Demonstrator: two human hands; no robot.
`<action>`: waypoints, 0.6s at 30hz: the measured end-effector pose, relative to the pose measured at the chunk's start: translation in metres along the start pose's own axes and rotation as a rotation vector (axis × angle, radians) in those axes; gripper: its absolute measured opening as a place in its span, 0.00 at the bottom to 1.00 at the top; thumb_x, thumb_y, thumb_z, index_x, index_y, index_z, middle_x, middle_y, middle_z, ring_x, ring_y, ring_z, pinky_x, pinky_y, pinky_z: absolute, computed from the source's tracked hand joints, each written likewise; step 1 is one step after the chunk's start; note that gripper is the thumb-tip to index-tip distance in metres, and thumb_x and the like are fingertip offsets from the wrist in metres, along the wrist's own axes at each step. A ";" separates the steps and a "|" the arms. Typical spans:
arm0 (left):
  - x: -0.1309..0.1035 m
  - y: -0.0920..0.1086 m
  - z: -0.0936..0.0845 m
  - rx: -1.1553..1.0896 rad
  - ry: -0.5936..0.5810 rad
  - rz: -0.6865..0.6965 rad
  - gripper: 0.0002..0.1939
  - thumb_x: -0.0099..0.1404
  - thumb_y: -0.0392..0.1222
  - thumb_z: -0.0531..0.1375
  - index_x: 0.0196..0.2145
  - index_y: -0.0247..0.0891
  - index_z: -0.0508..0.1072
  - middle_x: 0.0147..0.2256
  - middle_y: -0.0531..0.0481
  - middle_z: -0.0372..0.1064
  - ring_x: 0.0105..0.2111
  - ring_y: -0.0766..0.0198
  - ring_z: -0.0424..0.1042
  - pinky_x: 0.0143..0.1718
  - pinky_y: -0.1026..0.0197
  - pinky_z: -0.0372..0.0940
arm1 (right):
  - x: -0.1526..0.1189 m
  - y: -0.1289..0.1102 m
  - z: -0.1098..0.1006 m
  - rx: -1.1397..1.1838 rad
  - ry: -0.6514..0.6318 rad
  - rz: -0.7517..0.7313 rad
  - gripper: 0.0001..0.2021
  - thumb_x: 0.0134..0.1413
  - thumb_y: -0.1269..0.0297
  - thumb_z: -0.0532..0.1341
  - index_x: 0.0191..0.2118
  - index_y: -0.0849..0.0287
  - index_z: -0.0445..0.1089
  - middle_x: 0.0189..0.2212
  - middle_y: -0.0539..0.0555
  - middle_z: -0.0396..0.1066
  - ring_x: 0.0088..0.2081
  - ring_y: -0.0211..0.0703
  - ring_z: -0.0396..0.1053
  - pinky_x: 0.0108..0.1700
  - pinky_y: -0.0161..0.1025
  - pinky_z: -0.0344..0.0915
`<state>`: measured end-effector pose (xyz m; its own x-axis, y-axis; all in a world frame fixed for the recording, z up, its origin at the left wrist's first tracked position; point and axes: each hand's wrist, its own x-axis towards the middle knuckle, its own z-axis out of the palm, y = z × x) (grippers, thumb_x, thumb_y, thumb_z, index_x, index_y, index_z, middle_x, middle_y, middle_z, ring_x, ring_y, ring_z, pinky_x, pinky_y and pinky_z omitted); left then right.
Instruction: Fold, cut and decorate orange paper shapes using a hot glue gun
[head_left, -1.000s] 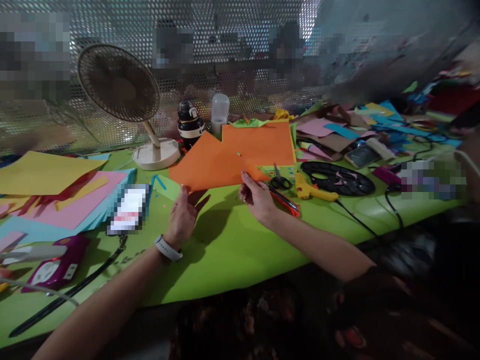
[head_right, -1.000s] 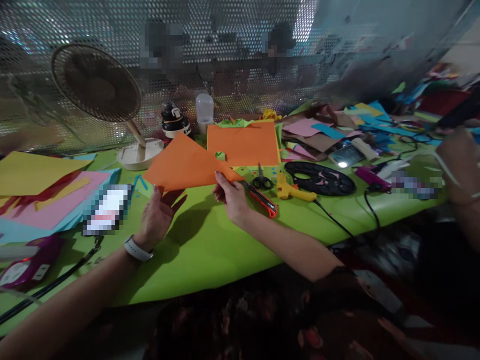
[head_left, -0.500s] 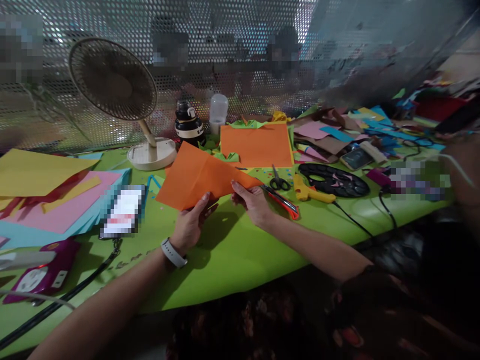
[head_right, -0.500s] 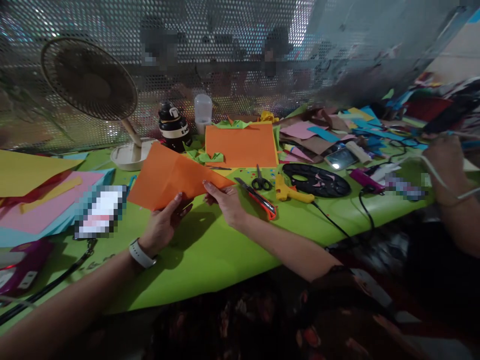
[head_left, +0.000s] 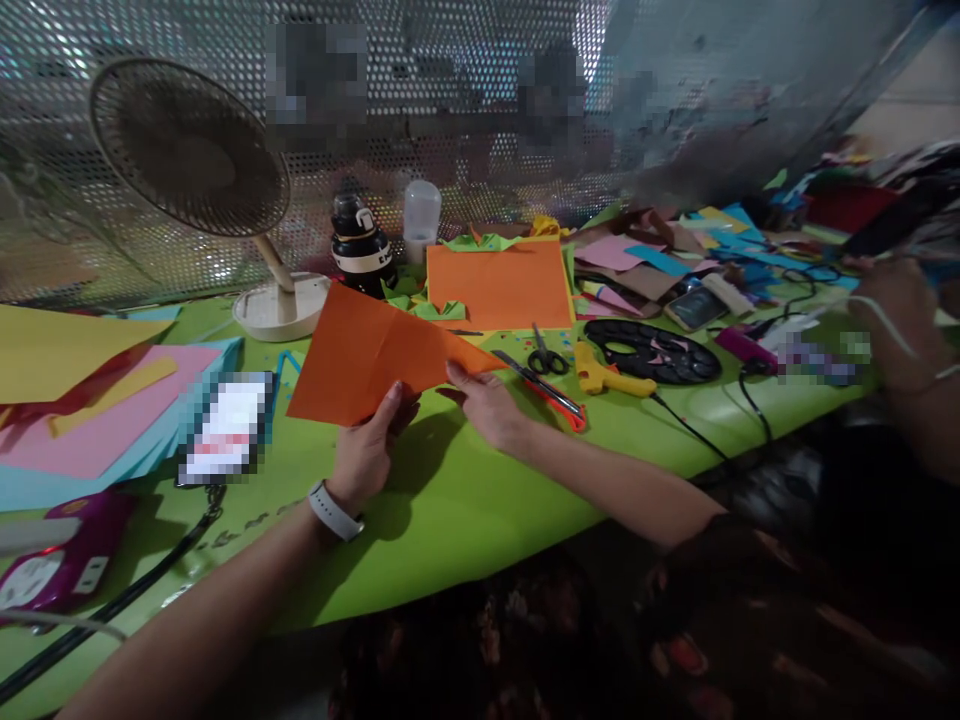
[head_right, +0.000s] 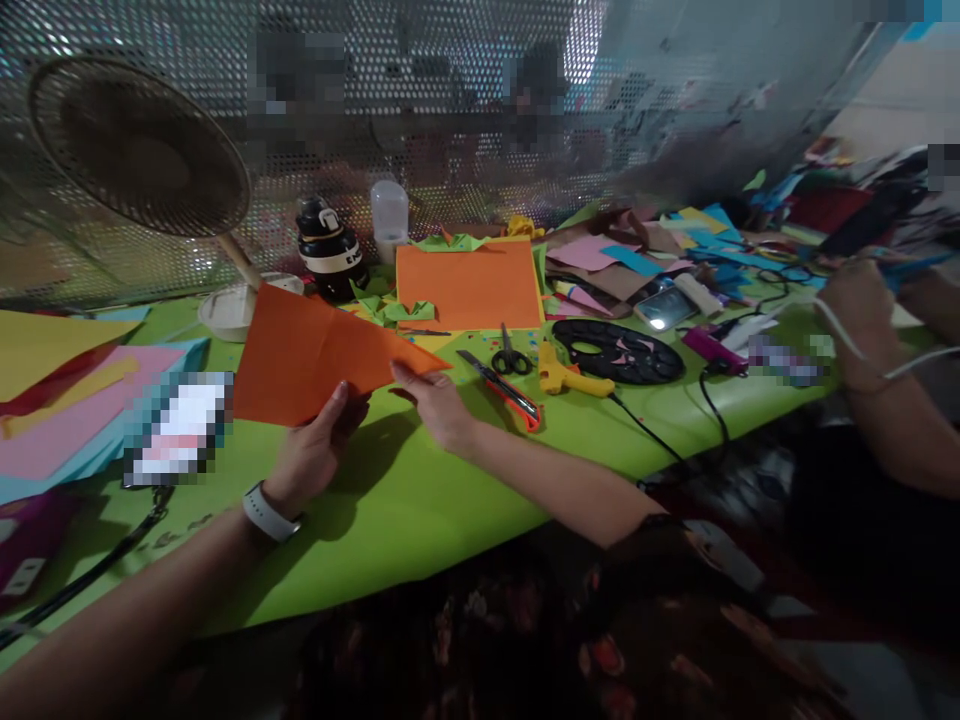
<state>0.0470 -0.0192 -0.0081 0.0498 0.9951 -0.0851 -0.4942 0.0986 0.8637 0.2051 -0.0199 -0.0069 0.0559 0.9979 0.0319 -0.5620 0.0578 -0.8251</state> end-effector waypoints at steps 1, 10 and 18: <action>0.002 0.001 -0.002 -0.010 0.004 0.004 0.17 0.52 0.44 0.73 0.40 0.40 0.78 0.41 0.49 0.78 0.37 0.63 0.79 0.45 0.58 0.72 | 0.003 -0.002 -0.003 0.033 0.042 0.012 0.10 0.42 0.54 0.73 0.31 0.51 0.76 0.37 0.48 0.78 0.41 0.40 0.73 0.48 0.43 0.68; 0.016 0.006 -0.011 -0.037 0.049 0.033 0.15 0.51 0.42 0.74 0.37 0.39 0.78 0.40 0.48 0.79 0.37 0.64 0.79 0.42 0.62 0.72 | 0.017 -0.020 -0.023 0.075 0.196 -0.044 0.14 0.44 0.50 0.72 0.37 0.50 0.78 0.39 0.47 0.78 0.38 0.36 0.72 0.40 0.35 0.67; 0.024 0.029 -0.025 0.305 -0.118 -0.105 0.18 0.45 0.45 0.76 0.32 0.32 0.81 0.34 0.41 0.79 0.29 0.61 0.78 0.31 0.63 0.73 | 0.020 -0.052 -0.029 -0.224 0.000 0.082 0.20 0.47 0.44 0.69 0.38 0.55 0.78 0.37 0.55 0.78 0.38 0.42 0.74 0.39 0.39 0.70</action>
<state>0.0126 0.0077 0.0026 0.1956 0.9709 -0.1385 -0.2001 0.1778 0.9635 0.2597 -0.0041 0.0202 0.0177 0.9990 -0.0408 -0.3676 -0.0314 -0.9294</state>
